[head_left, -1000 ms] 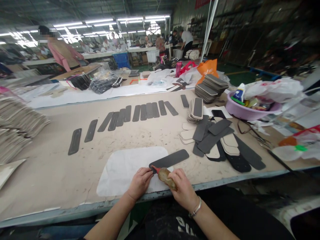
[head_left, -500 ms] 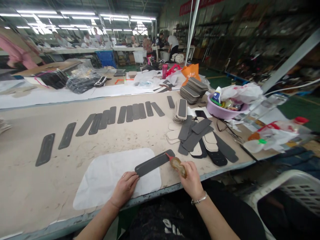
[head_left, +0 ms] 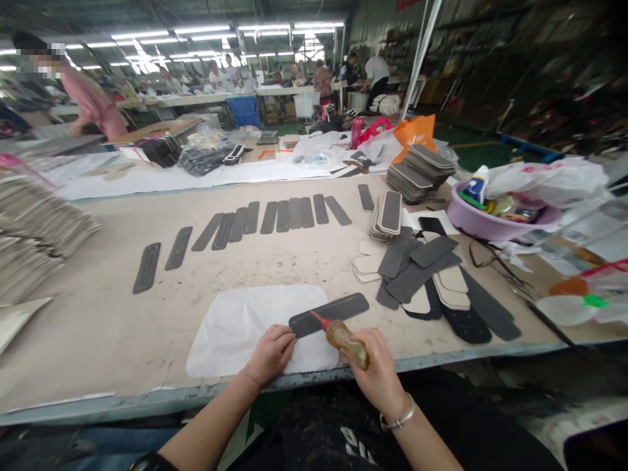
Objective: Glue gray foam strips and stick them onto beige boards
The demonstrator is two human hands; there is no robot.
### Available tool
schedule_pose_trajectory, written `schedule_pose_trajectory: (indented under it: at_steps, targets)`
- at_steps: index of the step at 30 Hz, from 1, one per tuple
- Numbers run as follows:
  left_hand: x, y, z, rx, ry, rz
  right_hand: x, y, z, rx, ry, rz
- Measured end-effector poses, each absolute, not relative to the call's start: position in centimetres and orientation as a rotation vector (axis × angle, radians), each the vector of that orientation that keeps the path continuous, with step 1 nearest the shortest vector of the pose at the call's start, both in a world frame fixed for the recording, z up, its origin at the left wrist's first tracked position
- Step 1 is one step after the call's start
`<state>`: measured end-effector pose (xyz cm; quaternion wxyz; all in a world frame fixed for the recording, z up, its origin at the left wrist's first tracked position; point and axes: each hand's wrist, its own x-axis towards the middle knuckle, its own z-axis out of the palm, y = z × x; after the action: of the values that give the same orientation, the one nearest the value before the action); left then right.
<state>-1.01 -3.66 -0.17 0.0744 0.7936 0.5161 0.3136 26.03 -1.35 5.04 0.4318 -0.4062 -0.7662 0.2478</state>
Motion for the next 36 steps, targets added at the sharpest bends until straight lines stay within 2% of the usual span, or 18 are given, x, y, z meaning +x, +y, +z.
schedule_pose_trajectory:
  at_steps: [5, 18, 25, 32, 36]
  targets:
    - [-0.9, -3.8, 0.0, 2.361, 1.552, 0.929, 23.2, -2.1, 5.0, -0.980, -1.981, 0.778]
    - [-0.9, -3.6, 0.3, 2.417, 1.560, 0.934, 24.3, -3.9, 5.9, -1.037, -2.049, 0.861]
    - [-1.2, -3.4, 0.1, 2.441, 1.506, 0.964, 27.7, -3.2, 5.4, -1.190, -1.987, 0.689]
    - [-1.8, -3.1, -0.3, 2.458, 1.520, 0.953, 32.4, -0.8, 4.2, -1.352, -1.949, 0.308]
    - [-1.9, -2.6, -0.1, 2.485, 1.511, 0.839, 31.8, -0.6, 4.2, -1.313, -1.864, 0.324]
